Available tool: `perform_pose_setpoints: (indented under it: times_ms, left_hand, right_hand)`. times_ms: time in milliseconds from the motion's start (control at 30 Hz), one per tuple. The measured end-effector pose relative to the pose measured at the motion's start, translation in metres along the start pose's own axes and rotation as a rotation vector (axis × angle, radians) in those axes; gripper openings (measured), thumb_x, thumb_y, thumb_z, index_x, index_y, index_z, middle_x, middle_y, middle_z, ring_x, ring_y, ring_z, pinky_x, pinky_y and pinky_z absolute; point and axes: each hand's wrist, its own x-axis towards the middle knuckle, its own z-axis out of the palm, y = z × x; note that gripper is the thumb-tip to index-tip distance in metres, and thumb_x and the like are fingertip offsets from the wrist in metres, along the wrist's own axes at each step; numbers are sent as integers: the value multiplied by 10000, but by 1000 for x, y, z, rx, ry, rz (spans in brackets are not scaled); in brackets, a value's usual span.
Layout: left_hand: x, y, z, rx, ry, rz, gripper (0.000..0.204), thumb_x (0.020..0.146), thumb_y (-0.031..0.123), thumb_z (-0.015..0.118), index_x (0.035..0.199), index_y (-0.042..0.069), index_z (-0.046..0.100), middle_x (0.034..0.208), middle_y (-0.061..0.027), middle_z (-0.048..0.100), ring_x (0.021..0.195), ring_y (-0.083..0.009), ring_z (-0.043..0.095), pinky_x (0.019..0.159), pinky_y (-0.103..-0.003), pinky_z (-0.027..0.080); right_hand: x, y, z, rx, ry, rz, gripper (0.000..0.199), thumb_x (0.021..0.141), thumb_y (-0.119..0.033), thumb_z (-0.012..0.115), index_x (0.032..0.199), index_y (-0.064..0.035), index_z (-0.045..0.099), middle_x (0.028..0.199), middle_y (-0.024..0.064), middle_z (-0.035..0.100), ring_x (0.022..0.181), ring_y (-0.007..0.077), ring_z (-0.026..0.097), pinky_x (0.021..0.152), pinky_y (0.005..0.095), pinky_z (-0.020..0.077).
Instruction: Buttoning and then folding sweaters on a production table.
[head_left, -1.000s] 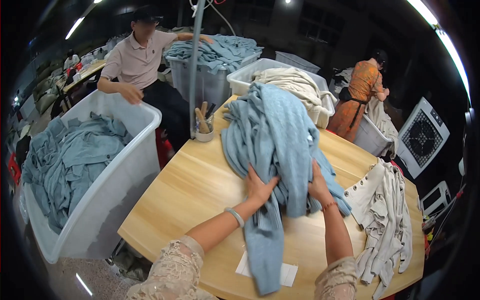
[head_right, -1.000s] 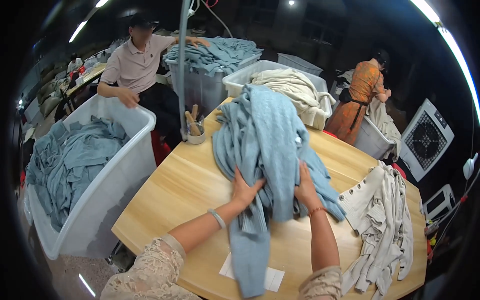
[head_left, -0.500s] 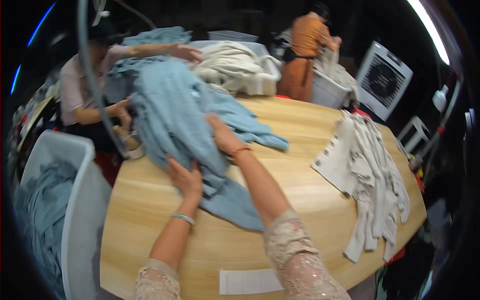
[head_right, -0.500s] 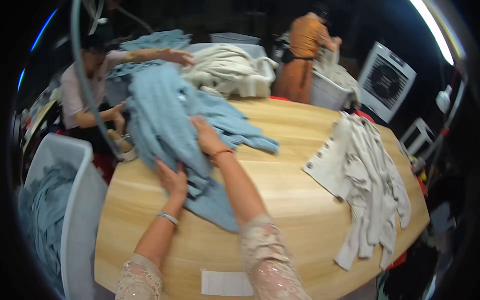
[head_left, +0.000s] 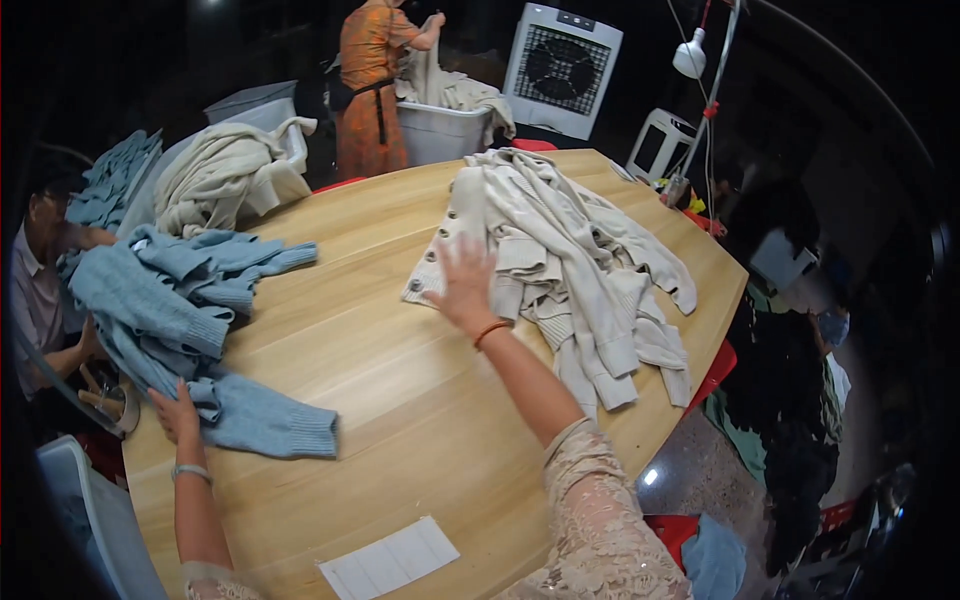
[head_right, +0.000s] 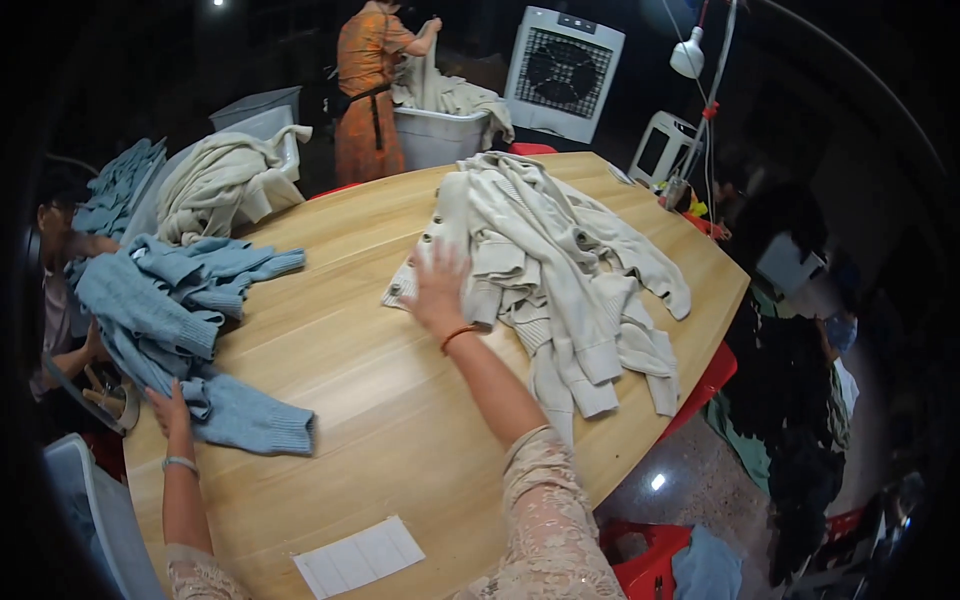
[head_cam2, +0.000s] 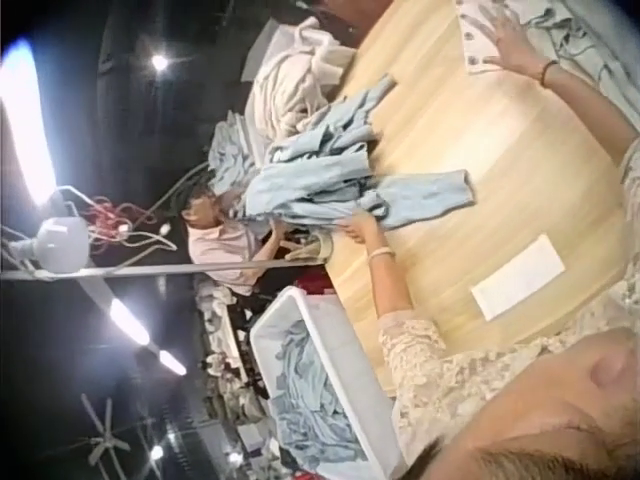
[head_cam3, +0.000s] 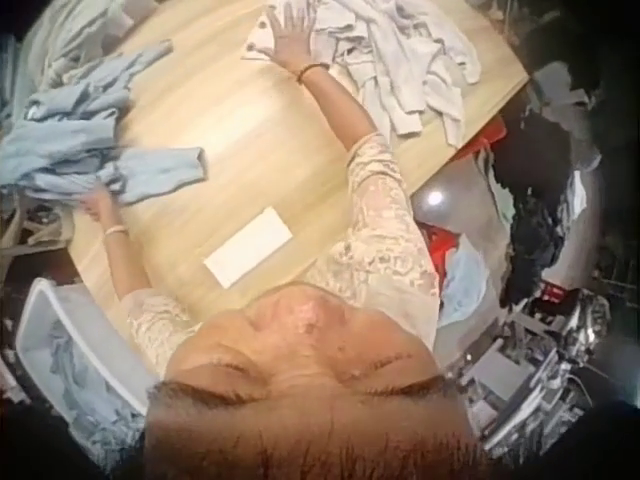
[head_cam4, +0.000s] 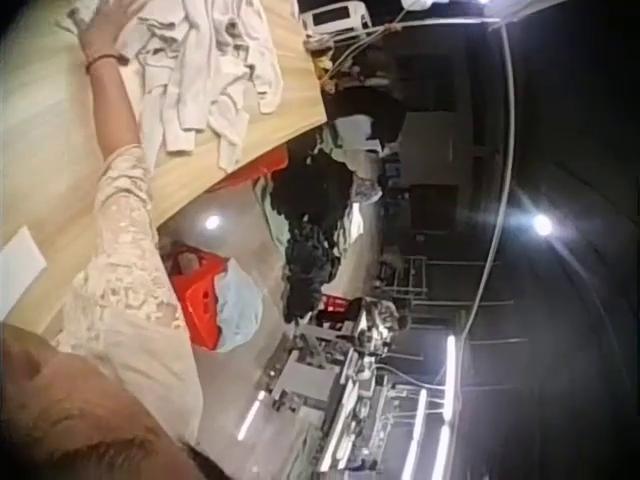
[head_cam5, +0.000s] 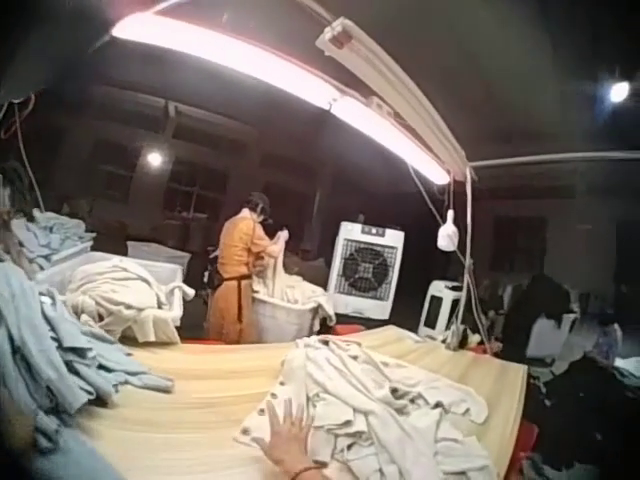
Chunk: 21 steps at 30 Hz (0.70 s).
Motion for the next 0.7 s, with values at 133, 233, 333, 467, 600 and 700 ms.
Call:
perform_pose_setpoints:
  times_ms: [133, 233, 333, 467, 600, 700]
  left_hand:
    - [-126, 29, -47, -133, -15, 412, 853, 854, 435, 648, 1521, 150, 198, 1569, -178, 162, 1436, -392, 147, 1123, -553, 172]
    - [-201, 38, -67, -216, -165, 710, 877, 801, 305, 709, 1507, 112, 225, 1534, -248, 193, 1420, -418, 172, 1131, -529, 160]
    - [-242, 49, -89, -207, -359, 863, 890, 747, 234, 744, 1485, 70, 274, 1503, -277, 227, 1407, -425, 195, 1135, -508, 160]
    - [-281, 101, -96, -200, -535, 1009, 825, 753, 160, 737, 1461, 69, 324, 1508, -264, 231, 1409, -404, 210, 1143, -473, 181]
    - [-322, 163, -113, -268, -544, 1172, 808, 762, 175, 744, 1455, 88, 337, 1507, -244, 236, 1403, -430, 205, 1129, -506, 182]
    - [-350, 201, -115, -378, -597, 1259, 788, 777, 172, 733, 1454, 94, 336, 1514, -235, 229, 1400, -438, 214, 1121, -514, 201]
  right_hand:
    - [-13, 151, -63, -235, -186, 594, 1182, 601, -528, 815, 1528, -229, 143, 1576, 177, 96, 1370, 480, 235, 1064, 665, 189]
    - [-20, 212, -58, 19, -264, 721, 1152, 577, -376, 836, 1506, -288, 160, 1533, 159, 198, 1311, 459, 342, 1045, 593, 302]
    - [-18, 202, -62, 27, -248, 581, 899, 627, -304, 784, 1418, -240, 360, 1309, 135, 443, 1223, 387, 444, 986, 535, 384]
    - [-49, 204, -68, 120, -182, 306, 713, 656, -220, 724, 1330, -190, 495, 1256, 95, 473, 1136, 333, 486, 966, 463, 420]
    - [-95, 170, -91, 211, -204, 59, 702, 636, -149, 748, 1303, -159, 530, 1257, 88, 486, 1125, 314, 490, 968, 441, 422]
    - [-139, 144, -125, 302, -170, -136, 717, 564, -104, 737, 1258, -130, 557, 1221, 108, 515, 1070, 326, 518, 907, 427, 439]
